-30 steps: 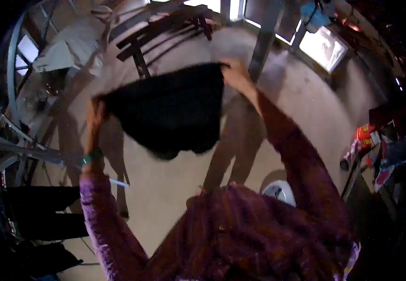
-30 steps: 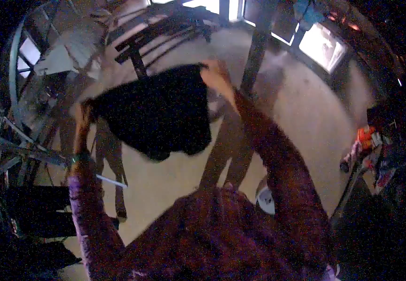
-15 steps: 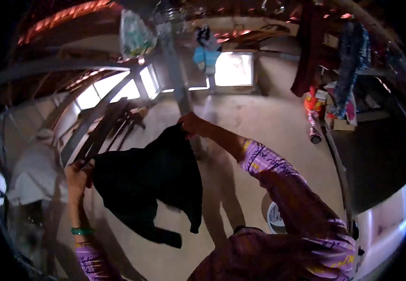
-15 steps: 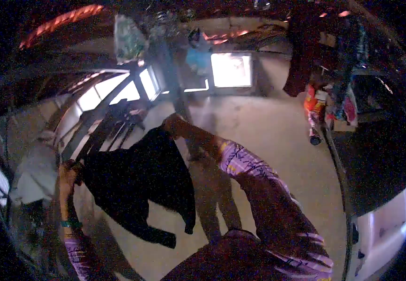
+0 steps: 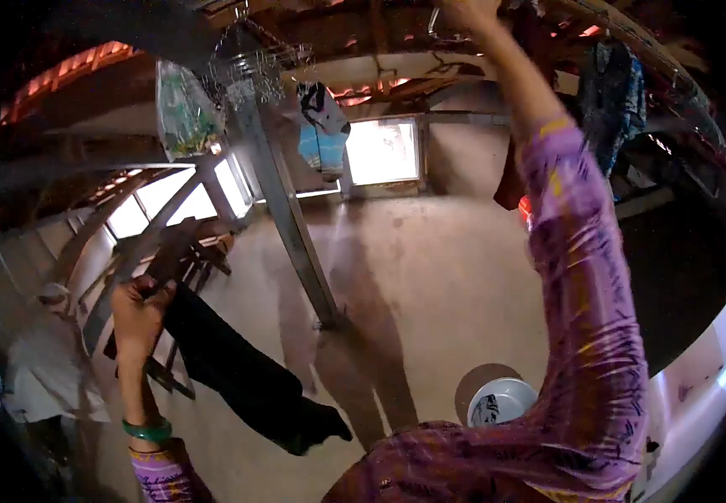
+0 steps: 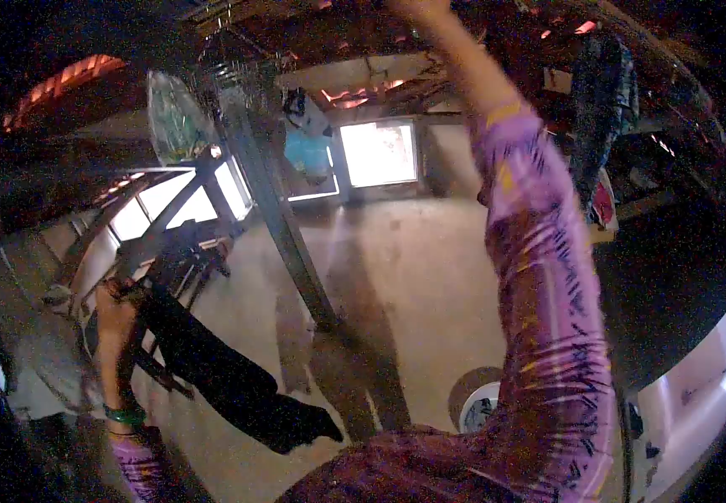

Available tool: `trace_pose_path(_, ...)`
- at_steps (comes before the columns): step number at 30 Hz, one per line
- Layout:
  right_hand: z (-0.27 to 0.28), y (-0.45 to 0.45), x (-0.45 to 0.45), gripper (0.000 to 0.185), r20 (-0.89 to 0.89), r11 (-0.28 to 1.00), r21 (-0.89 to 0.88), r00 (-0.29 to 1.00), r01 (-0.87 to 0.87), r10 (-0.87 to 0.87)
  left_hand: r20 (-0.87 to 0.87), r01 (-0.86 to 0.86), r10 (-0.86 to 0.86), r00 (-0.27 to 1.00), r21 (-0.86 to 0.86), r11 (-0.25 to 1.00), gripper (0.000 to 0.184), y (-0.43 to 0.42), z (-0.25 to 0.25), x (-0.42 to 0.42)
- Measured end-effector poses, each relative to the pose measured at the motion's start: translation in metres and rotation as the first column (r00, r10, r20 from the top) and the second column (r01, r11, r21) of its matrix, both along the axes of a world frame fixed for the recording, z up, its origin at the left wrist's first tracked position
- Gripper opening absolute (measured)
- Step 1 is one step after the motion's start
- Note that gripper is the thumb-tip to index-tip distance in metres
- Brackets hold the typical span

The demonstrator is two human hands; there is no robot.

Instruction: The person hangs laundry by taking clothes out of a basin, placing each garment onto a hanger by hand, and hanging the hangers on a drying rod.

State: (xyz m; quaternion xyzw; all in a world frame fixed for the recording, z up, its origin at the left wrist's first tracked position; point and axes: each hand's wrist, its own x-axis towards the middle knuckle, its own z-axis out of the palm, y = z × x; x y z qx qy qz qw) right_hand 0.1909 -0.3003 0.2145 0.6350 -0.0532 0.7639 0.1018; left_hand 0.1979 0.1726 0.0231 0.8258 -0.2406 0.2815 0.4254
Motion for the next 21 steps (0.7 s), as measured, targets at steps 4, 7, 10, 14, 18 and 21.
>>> trace_pose_path(4, 0.012, -0.059, 0.028, 0.026, -0.57, 0.866, 0.436, 0.82, 0.244, 0.057, -0.018, -0.058, 0.059, 0.998, 0.046, 0.997, 0.015, 0.009, -0.007, 0.017)
trace_pose_path(7, 0.007, -0.085, 0.053, 0.02, -0.508, 0.79, 0.593, 0.833, 0.155, 0.217, -0.061, -0.093, 0.092, 0.994, -0.009, 0.996, 0.02, 0.013, -0.017, 0.031)
trace_pose_path(10, 0.006, -0.103, 0.07, 0.017, -0.413, 0.698, 0.714, 0.843, 0.065, 0.344, -0.002, -0.17, 0.171, 0.985, -0.086, 0.982, 0.026, 0.015, -0.029, 0.045)
trace_pose_path(14, -0.003, -0.125, 0.079, 0.02, -0.261, 0.674, 0.731, 0.868, -0.108, 0.423, -0.094, -0.099, 0.097, 0.991, -0.018, 0.995, 0.027, 0.021, -0.032, 0.074)
trace_pose_path(18, -0.063, -0.061, 0.046, 0.019, -0.131, 0.692, 0.623, 0.824, -0.365, 0.552, -0.114, -0.096, 0.095, 0.989, 0.002, 0.995, 0.022, 0.016, -0.017, 0.084)
trace_pose_path(21, -0.141, -0.073, 0.051, 0.02, -0.065, 0.574, 0.603, 0.683, -0.554, 0.728, 0.006, -0.04, 0.039, 0.999, 0.143, 0.989, 0.021, 0.031, -0.015, 0.111)
